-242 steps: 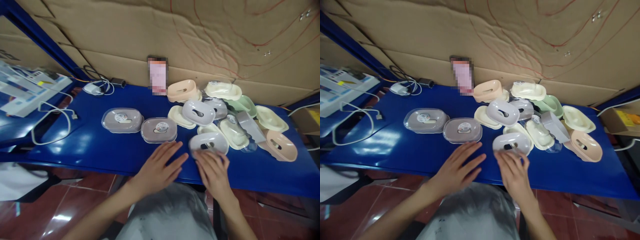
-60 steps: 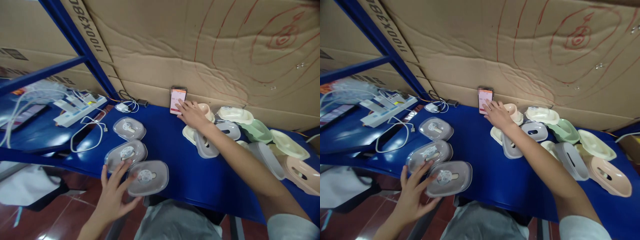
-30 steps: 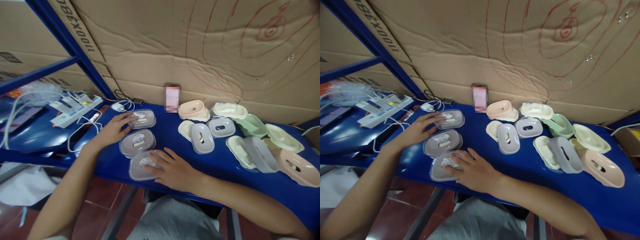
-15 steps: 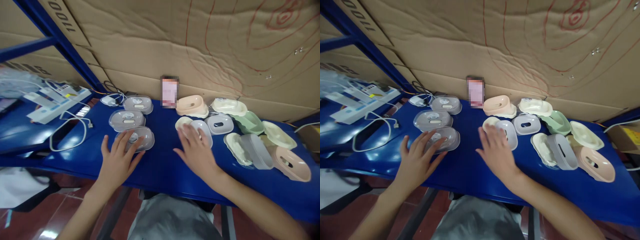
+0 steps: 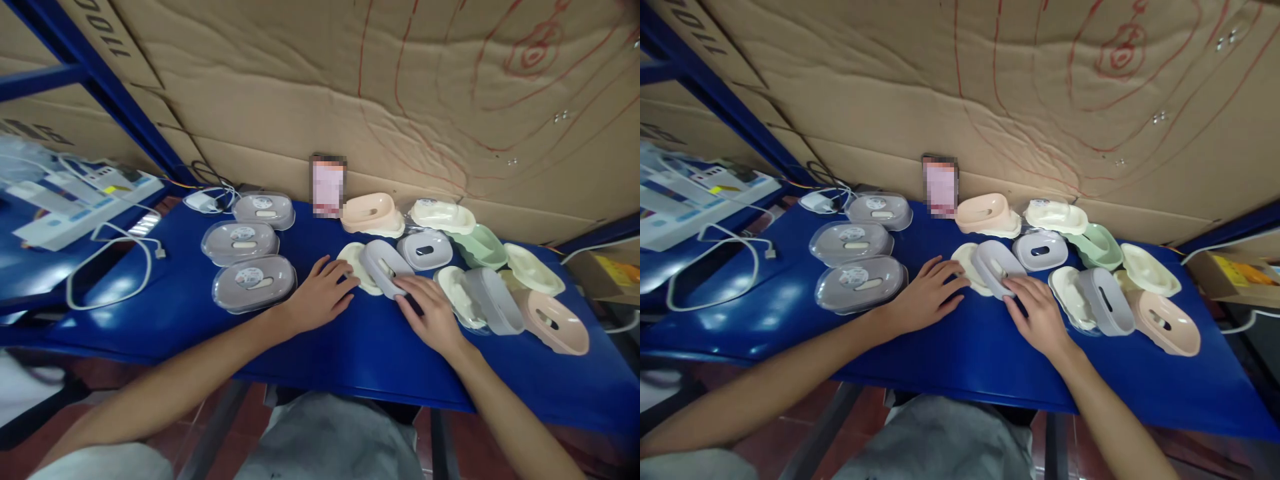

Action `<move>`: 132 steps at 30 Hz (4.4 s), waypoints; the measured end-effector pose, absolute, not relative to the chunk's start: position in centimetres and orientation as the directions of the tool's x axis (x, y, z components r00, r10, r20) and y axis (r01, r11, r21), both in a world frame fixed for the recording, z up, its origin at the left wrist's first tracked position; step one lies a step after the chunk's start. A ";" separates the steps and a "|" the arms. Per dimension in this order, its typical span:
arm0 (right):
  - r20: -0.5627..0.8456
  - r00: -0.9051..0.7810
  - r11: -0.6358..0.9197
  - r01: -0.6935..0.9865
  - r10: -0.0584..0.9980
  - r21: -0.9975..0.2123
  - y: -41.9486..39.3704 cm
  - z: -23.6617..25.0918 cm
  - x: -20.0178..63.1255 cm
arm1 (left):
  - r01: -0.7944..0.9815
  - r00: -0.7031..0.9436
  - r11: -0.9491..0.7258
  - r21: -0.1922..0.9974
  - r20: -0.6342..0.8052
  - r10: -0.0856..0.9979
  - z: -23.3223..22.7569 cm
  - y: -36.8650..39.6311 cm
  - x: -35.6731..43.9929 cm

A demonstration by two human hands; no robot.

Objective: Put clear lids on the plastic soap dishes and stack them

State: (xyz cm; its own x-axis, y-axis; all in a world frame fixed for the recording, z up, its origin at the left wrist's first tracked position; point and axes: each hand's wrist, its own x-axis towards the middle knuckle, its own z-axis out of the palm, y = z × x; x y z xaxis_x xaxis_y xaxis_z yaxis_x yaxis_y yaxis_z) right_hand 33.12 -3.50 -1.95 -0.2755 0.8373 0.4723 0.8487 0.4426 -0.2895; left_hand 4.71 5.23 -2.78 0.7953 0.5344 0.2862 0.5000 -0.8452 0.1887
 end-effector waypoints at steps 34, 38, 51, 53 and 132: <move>0.414 -0.289 0.342 0.938 0.863 -0.058 8.6 6.1 41.3 | 0.393 0.827 -0.759 0.519 0.163 0.539 -1.4 4.3 2.9; 0.572 -0.284 0.390 0.918 0.769 -0.069 3.2 4.9 37.4 | 0.408 0.787 -0.740 0.535 0.205 0.582 -2.1 3.4 3.4; 0.463 -0.546 0.671 0.726 0.698 -0.154 -2.9 -1.6 31.2 | 0.275 0.813 -0.841 0.465 0.354 0.462 -3.2 4.7 3.6; 0.443 -0.568 0.686 0.709 0.693 -0.164 -2.9 -1.7 31.3 | 0.278 0.822 -0.854 0.439 0.351 0.449 -3.1 4.9 3.5; 0.251 -0.477 0.517 0.847 0.842 -0.124 -2.2 -1.6 32.5 | 0.444 0.726 -0.867 0.228 0.475 0.497 -2.4 5.7 5.0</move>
State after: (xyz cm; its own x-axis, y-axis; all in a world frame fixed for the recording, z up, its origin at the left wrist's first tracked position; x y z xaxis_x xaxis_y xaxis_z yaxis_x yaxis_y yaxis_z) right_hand 32.51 -2.22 -1.58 -0.4768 0.8424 0.2511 0.8472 0.5165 -0.1242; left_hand 5.00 5.69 -2.40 0.7261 0.4968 0.4753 0.4440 -0.8666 0.2277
